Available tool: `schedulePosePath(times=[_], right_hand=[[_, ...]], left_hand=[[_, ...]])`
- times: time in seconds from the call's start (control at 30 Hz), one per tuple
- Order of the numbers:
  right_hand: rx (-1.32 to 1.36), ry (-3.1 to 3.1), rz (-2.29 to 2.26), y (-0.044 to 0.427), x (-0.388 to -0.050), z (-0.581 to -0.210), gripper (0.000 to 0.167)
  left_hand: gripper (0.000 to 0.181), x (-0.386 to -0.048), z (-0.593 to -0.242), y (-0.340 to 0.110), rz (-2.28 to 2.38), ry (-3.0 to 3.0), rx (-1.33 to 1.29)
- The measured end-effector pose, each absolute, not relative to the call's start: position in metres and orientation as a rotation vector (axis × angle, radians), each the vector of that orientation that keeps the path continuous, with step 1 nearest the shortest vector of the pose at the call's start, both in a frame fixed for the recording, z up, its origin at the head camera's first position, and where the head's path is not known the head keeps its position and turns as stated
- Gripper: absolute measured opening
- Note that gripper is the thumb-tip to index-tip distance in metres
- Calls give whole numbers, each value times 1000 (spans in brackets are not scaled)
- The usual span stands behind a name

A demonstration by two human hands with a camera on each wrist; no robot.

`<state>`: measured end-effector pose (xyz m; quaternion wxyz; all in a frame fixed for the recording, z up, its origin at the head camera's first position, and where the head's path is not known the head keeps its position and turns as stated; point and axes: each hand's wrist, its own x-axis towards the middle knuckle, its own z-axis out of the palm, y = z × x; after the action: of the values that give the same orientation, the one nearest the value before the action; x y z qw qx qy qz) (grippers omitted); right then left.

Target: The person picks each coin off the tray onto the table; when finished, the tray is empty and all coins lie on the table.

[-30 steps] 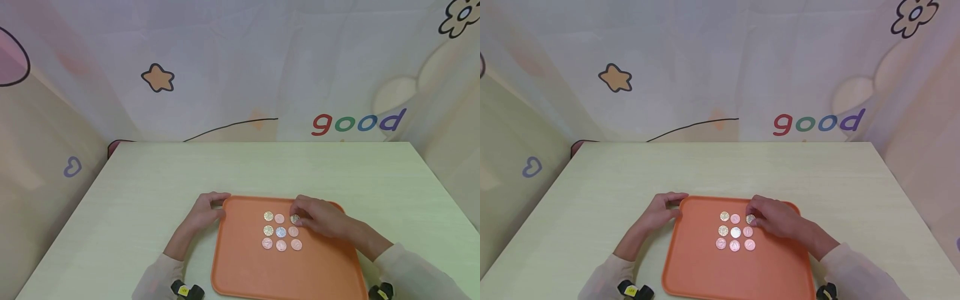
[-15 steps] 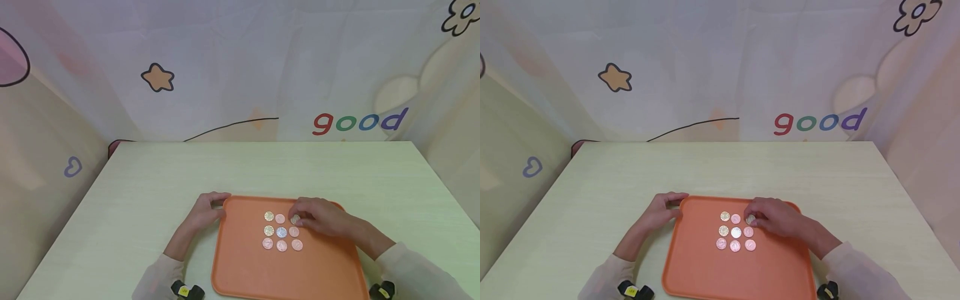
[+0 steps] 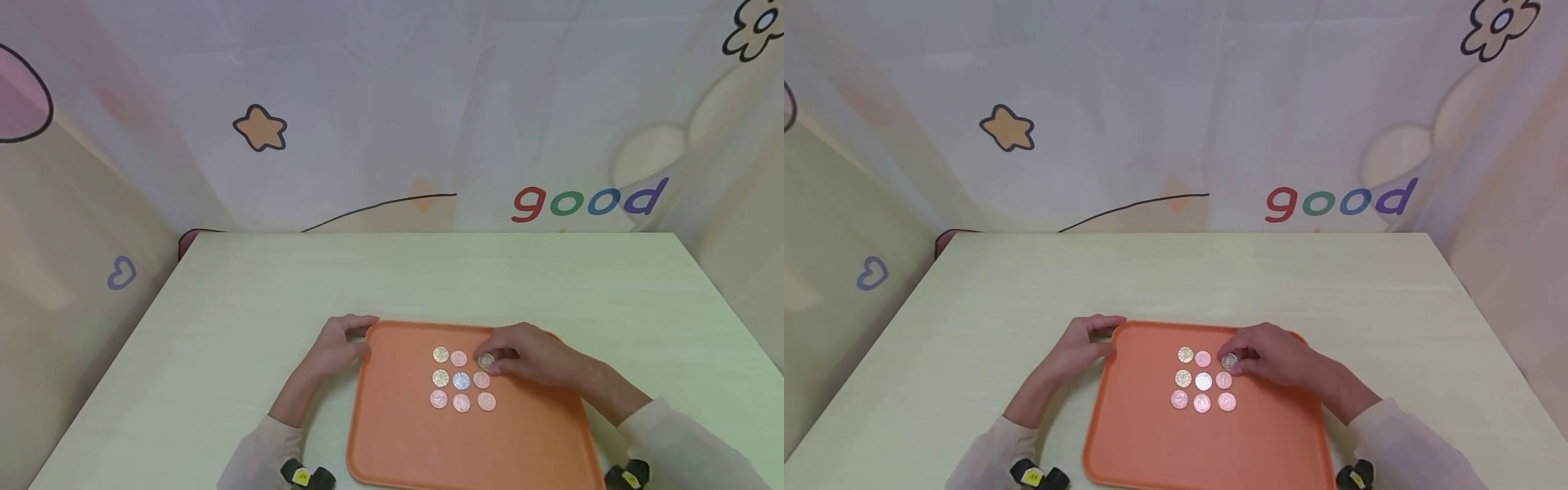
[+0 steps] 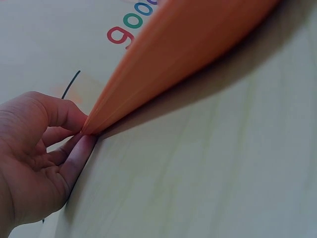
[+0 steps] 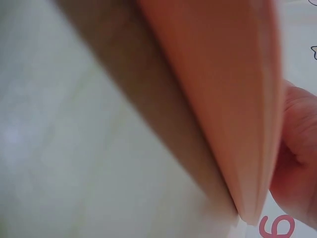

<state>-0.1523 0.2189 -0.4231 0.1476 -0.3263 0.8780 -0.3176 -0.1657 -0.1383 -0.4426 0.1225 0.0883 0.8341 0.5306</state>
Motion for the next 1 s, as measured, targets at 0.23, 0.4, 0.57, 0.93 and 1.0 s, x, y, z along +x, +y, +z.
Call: schedulePosePath(times=[0.23,0.4,0.57,0.93,1.0], right_hand=[[-887,2518,-926,220,-151,-423,25],[-873,2511,-939,221,-151,-424,24],[-867,2510,-973,222,-151,-425,22],[-765,2504,-1126,225,-148,-428,24],[-745,2495,-1165,226,-148,-429,24]], left_hand=[[54,-166,-442,-138,1551,2430,243],[54,-166,-443,-137,1556,2426,240],[54,-166,-442,-138,1558,2425,249],[55,-166,-442,-137,1561,2424,236],[55,-166,-442,-137,1560,2425,233]])
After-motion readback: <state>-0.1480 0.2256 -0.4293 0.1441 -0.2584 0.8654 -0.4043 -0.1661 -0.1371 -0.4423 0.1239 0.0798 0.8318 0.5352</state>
